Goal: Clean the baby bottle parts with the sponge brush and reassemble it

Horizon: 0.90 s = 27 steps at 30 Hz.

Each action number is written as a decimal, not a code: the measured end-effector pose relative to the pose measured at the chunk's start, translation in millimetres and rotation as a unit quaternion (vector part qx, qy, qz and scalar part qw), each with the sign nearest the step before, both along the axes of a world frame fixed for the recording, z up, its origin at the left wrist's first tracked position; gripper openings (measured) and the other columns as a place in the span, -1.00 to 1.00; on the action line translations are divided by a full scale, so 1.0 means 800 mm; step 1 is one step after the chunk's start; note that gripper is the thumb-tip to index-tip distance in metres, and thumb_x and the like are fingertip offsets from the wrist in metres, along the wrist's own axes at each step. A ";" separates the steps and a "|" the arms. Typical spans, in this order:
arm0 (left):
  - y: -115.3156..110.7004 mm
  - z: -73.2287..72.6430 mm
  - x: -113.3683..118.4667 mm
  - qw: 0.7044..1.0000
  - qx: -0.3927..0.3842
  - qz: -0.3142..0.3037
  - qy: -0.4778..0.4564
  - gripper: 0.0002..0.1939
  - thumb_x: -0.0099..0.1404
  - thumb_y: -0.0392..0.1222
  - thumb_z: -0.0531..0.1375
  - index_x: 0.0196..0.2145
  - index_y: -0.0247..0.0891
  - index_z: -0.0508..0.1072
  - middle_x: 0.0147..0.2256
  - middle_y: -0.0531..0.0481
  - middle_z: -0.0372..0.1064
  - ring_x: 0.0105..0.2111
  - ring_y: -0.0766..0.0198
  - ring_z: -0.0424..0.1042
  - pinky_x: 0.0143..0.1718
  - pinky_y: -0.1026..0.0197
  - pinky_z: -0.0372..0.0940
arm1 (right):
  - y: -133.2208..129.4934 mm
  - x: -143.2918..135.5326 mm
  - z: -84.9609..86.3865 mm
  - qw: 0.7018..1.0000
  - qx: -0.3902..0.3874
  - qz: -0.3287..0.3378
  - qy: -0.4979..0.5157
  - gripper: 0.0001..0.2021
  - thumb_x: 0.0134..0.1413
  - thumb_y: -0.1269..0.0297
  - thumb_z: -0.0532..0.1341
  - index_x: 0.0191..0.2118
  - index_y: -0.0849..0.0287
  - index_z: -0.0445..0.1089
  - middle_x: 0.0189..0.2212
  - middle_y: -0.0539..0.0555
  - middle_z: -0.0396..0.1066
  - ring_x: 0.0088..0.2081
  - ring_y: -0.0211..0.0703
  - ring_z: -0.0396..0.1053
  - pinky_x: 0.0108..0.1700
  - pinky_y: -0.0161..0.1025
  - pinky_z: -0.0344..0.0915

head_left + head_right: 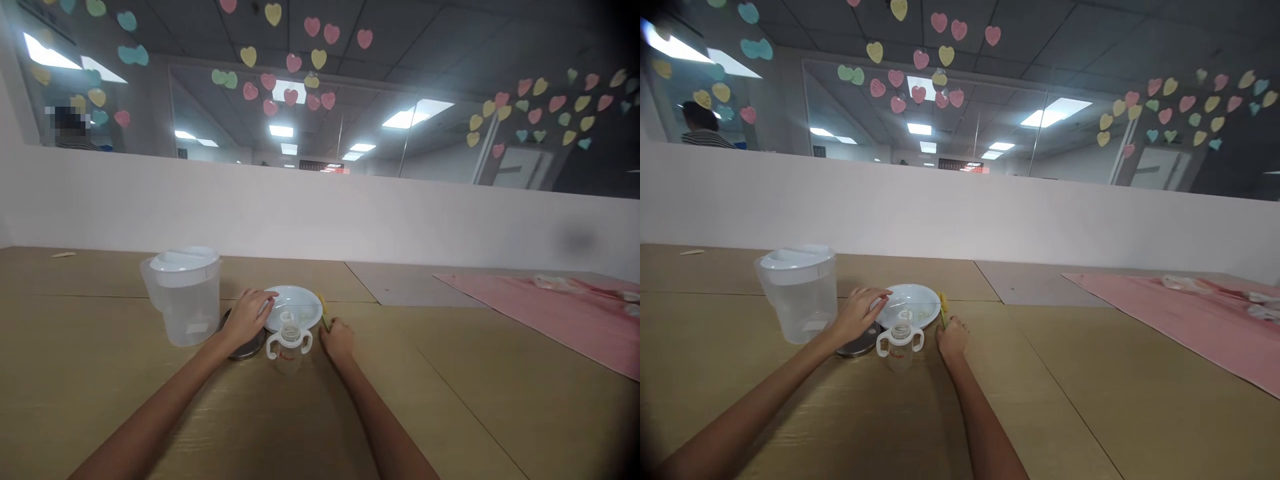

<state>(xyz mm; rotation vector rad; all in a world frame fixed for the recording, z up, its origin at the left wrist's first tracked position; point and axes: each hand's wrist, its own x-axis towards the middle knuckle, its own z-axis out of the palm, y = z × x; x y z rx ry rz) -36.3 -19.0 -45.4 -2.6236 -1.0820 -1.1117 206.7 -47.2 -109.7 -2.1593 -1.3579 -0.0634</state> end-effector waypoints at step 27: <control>0.038 0.040 0.059 0.983 -0.170 0.048 0.053 -0.67 0.32 -0.10 -0.05 -0.29 -0.25 0.47 -0.32 -0.09 0.49 -0.32 0.17 0.44 -0.33 0.24 0.19 | -0.013 -0.016 0.016 0.931 0.343 0.123 0.036 -0.63 0.22 0.24 -0.13 0.03 0.24 0.23 -0.17 0.20 0.42 -0.18 -0.09 0.40 -0.20 -0.24 0.27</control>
